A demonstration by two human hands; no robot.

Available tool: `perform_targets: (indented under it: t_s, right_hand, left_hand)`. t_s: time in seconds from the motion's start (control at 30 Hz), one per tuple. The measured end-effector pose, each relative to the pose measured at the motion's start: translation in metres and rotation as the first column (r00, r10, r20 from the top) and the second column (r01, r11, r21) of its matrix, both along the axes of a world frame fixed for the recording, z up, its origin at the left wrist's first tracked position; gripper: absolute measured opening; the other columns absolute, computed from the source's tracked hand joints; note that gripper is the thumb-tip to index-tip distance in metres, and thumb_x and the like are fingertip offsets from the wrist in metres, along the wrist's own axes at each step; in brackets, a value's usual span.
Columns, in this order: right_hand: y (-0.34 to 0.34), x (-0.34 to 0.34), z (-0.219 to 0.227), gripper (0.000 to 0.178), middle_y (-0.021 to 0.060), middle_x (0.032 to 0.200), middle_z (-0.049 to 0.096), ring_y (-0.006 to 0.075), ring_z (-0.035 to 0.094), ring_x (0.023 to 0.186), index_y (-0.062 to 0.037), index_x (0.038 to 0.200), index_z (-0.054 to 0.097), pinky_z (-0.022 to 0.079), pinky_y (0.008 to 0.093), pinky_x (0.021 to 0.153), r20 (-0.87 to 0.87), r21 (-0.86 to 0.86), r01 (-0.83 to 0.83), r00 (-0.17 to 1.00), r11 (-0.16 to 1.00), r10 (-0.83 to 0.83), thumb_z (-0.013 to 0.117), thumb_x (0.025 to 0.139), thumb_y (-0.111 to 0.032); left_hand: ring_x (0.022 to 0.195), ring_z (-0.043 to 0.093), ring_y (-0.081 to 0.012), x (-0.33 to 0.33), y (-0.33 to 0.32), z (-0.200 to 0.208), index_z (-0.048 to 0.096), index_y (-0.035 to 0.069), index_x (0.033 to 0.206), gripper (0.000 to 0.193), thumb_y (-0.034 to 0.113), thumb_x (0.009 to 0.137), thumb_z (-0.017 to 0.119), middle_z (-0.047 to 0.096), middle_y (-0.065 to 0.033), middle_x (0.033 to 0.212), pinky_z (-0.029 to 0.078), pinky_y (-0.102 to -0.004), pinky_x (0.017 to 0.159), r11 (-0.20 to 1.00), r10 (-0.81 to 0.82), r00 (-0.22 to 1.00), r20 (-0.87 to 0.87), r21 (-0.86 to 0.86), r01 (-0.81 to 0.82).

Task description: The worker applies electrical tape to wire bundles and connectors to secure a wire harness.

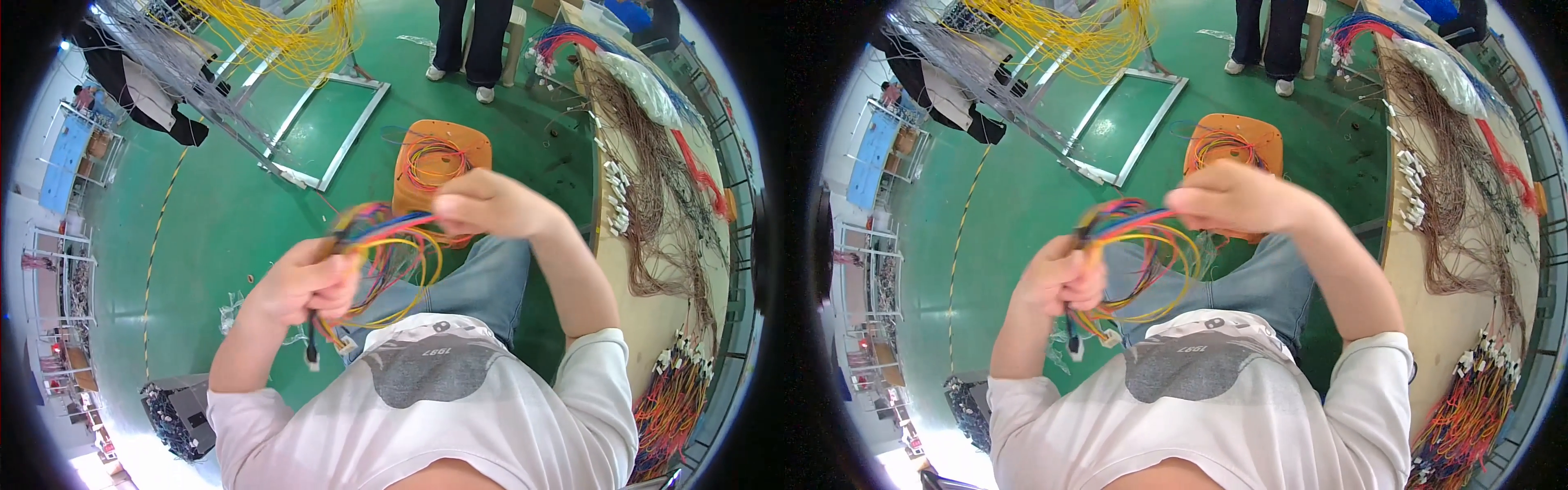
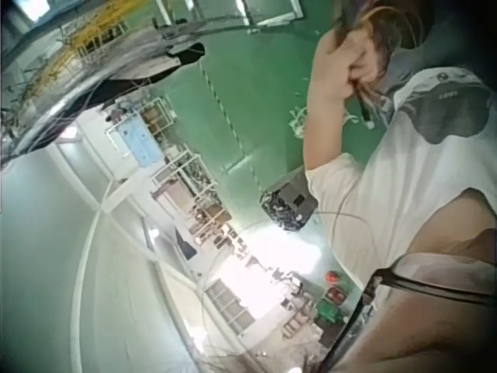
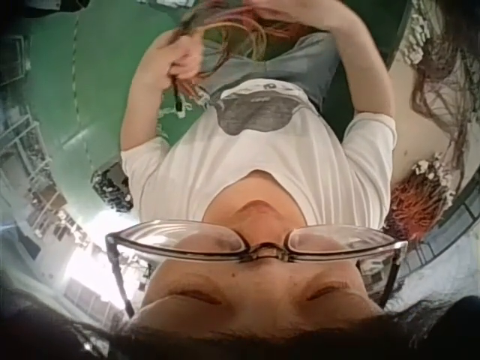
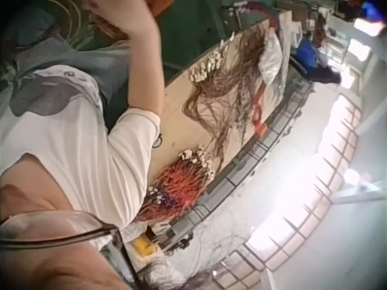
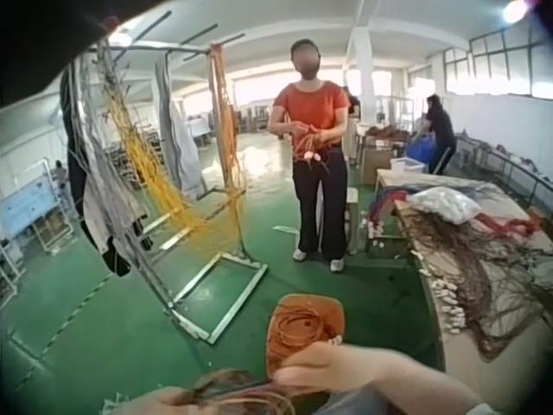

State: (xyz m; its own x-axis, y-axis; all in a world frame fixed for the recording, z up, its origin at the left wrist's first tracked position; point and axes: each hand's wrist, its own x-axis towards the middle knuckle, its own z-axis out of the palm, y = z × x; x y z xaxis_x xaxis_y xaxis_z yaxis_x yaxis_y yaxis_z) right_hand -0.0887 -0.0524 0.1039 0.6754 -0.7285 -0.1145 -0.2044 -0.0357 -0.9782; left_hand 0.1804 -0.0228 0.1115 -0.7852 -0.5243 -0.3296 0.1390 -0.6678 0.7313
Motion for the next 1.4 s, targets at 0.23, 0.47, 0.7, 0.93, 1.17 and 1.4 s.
perform_targets:
  t_s: [0.23,0.47,0.7,0.93,1.17,1.4]
  right_hand:
    - [0.015,-0.133,-0.043,0.033,-0.0038,0.054,0.040,0.0039,0.032,0.045,-0.0010,0.065,0.053,0.021,0.0195,0.039,0.042,0.269,0.273,0.955,0.924,-0.294,0.055,0.083,-0.029]
    - [0.004,-0.022,-0.043,0.022,0.0076,0.064,0.055,0.0183,0.052,0.060,-0.0011,0.076,0.059,0.041,0.0298,0.058,-0.402,-0.220,-0.072,0.915,0.973,-0.023,0.049,0.081,-0.020]
    - [-0.001,0.074,0.014,0.025,0.0064,0.059,0.055,0.0165,0.050,0.052,-0.0003,0.074,0.057,0.039,0.0306,0.050,-0.136,-0.236,-0.075,0.990,0.969,0.044,0.052,0.083,-0.023]
    - [-0.010,0.025,0.016,0.023,0.0091,0.059,0.055,0.0182,0.051,0.056,0.0009,0.073,0.057,0.040,0.0298,0.055,-0.328,-0.118,-0.027,0.945,0.993,-0.014,0.051,0.082,-0.019]
    - [-0.008,0.043,0.015,0.023,0.0053,0.061,0.056,0.0104,0.053,0.059,0.0012,0.075,0.059,0.041,0.0265,0.056,-0.240,-0.144,-0.003,0.970,0.990,-0.032,0.050,0.083,-0.019]
    - [-0.023,-0.030,-0.015,0.045,-0.0039,0.054,0.039,0.0044,0.028,0.044,0.0039,0.080,0.057,0.021,0.0204,0.041,0.232,0.045,0.071,0.969,0.996,-0.080,0.051,0.084,-0.040]
  left_hand:
    - [0.041,0.021,-0.0015,0.107,0.013,0.005,0.041,0.009,0.081,0.023,0.029,0.093,0.038,0.024,0.0075,0.055,0.019,-0.0177,0.035,0.695,0.698,0.650,-0.300,0.065,-0.716]
    - [0.046,0.033,-0.0030,0.079,-0.009,0.005,0.047,0.007,0.087,0.009,0.014,0.085,0.052,0.038,0.0046,0.061,0.024,-0.0180,0.043,0.436,0.851,0.524,-0.042,-0.500,-0.748]
    - [0.062,0.054,-0.0102,-0.021,-0.010,-0.013,0.049,0.001,0.091,0.017,0.017,0.089,0.045,0.058,-0.0074,0.077,0.046,-0.0271,0.060,0.562,0.637,0.715,0.288,-0.809,-0.174]
    - [0.041,0.034,-0.0076,-0.015,-0.017,-0.006,0.040,0.010,0.075,0.022,0.026,0.089,0.046,0.037,0.0020,0.053,0.036,-0.0255,0.044,0.908,0.389,0.886,0.251,-0.265,-0.324]
    - [0.045,0.036,-0.0066,-0.016,-0.018,0.000,0.043,0.007,0.071,0.028,0.029,0.087,0.050,0.040,0.0024,0.054,0.037,-0.0243,0.048,0.960,0.103,0.955,0.278,-0.278,-0.023]
    - [0.030,0.028,-0.0058,0.035,0.000,-0.001,0.044,0.007,0.074,0.031,0.035,0.088,0.046,0.032,0.0052,0.044,0.025,-0.0212,0.029,0.916,0.354,0.933,-0.071,-0.177,-0.361]
